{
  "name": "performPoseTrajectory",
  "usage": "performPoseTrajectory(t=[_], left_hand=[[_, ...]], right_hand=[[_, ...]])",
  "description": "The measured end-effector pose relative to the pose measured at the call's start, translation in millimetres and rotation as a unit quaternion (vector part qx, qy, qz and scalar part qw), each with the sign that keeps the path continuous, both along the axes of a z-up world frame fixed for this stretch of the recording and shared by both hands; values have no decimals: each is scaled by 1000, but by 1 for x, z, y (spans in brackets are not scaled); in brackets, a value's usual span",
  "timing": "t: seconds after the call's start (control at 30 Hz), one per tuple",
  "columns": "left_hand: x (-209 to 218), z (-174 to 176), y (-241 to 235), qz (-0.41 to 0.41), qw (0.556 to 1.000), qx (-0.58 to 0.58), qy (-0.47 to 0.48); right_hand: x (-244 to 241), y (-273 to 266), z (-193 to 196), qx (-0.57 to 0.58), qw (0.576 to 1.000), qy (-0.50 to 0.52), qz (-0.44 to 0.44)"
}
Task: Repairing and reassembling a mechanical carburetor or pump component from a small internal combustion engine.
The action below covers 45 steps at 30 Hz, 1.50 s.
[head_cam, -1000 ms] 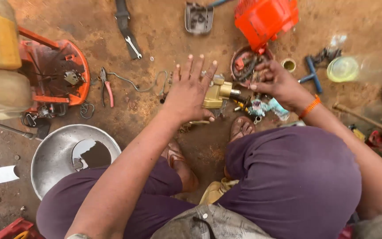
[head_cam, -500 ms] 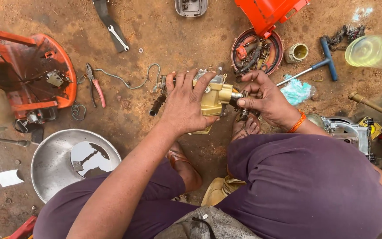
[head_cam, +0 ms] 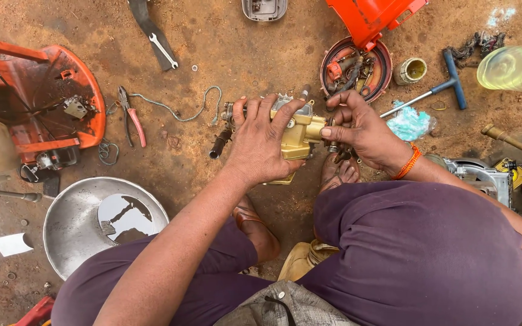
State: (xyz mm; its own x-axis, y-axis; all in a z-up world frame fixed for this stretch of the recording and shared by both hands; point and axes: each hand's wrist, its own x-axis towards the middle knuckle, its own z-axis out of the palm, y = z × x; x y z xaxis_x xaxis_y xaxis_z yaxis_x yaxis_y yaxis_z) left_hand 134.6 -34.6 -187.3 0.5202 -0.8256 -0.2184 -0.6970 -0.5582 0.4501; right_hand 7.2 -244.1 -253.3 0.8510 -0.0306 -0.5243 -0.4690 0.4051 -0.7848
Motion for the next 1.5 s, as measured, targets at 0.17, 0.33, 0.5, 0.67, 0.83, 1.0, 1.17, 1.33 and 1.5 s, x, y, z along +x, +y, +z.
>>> performPoseTrajectory(t=[0.17, 0.33, 0.5, 0.67, 0.83, 1.0, 1.17, 1.33, 1.5], left_hand=[[1, 0, 0, -2, 1000, -9, 1], [3, 3, -2, -3, 1000, -8, 12], [6, 6, -7, 6, 999, 17, 32], [10, 6, -13, 7, 999, 26, 37], [9, 9, -17, 9, 998, 40, 44], [10, 10, -17, 5, 998, 46, 45], [8, 10, -17, 1, 998, 41, 44], [6, 10, -15, 4, 998, 41, 40], [5, 9, -14, 2, 999, 38, 34]], right_hand=[[0, 1, 3, -34, 999, 32, 15], [-6, -7, -2, 26, 999, -38, -8], [4, -11, 4, -70, 988, -128, 44], [5, 0, -15, -66, 991, -111, -38], [4, 8, -20, -135, 983, -85, -86], [9, 14, -9, -73, 989, -77, -99], [10, 14, -19, -130, 981, -122, -82], [15, 13, -13, -84, 981, -160, -72], [13, 9, -2, -259, 933, -249, -14]])
